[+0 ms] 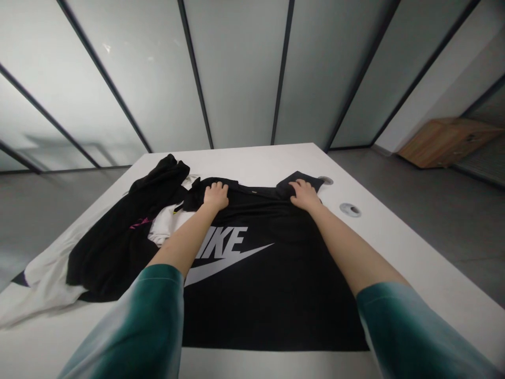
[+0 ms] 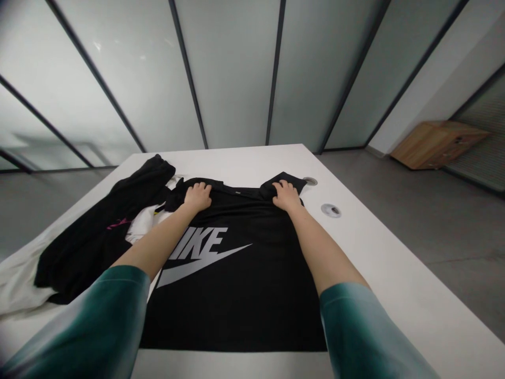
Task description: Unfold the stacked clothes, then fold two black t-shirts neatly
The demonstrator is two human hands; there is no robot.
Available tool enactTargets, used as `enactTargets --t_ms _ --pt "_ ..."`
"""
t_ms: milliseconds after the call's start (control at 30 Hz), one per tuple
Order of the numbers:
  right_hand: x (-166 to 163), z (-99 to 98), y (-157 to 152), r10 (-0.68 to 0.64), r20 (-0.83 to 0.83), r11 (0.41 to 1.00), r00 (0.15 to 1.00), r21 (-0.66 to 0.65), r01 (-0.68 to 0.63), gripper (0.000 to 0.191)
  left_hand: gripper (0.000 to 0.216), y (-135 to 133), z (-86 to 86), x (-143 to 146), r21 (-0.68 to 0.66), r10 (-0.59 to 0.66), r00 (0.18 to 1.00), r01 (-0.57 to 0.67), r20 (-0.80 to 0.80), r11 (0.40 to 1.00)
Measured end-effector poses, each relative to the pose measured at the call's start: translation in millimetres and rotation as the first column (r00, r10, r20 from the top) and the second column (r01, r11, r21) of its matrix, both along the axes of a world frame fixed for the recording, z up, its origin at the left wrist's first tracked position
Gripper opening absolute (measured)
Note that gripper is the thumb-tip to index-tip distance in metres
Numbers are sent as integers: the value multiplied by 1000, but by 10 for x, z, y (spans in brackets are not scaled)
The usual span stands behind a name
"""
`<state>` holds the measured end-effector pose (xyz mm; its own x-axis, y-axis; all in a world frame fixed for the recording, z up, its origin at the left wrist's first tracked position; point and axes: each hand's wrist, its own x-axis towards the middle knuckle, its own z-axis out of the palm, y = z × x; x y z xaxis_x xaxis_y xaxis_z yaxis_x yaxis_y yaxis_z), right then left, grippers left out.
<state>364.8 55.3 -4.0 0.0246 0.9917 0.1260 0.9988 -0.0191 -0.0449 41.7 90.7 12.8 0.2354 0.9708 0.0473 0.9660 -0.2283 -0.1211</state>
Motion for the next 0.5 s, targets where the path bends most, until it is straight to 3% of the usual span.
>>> enactTargets --t_ms 67,100,200,367,500 --pt "44 -7 80 107 11 993 994 -53 -106 75 71 37 -42 73 -10 -147 988 147 54 989" --pt "58 -1 125 128 5 988 992 -92 -127 77 75 72 -54 101 -23 -157 983 159 91 987" --pt "67 63 256 76 -39 979 996 -189 -82 67 74 241 -56 139 -76 -43 984 57 174 995" --pt "23 211 374 28 24 952 999 -305 -19 50 54 584 -19 59 -221 45 991 -16 126 975" --pt "41 283 457 -69 70 973 995 -217 83 36 43 751 47 12 -249 121 978 -77 169 966"
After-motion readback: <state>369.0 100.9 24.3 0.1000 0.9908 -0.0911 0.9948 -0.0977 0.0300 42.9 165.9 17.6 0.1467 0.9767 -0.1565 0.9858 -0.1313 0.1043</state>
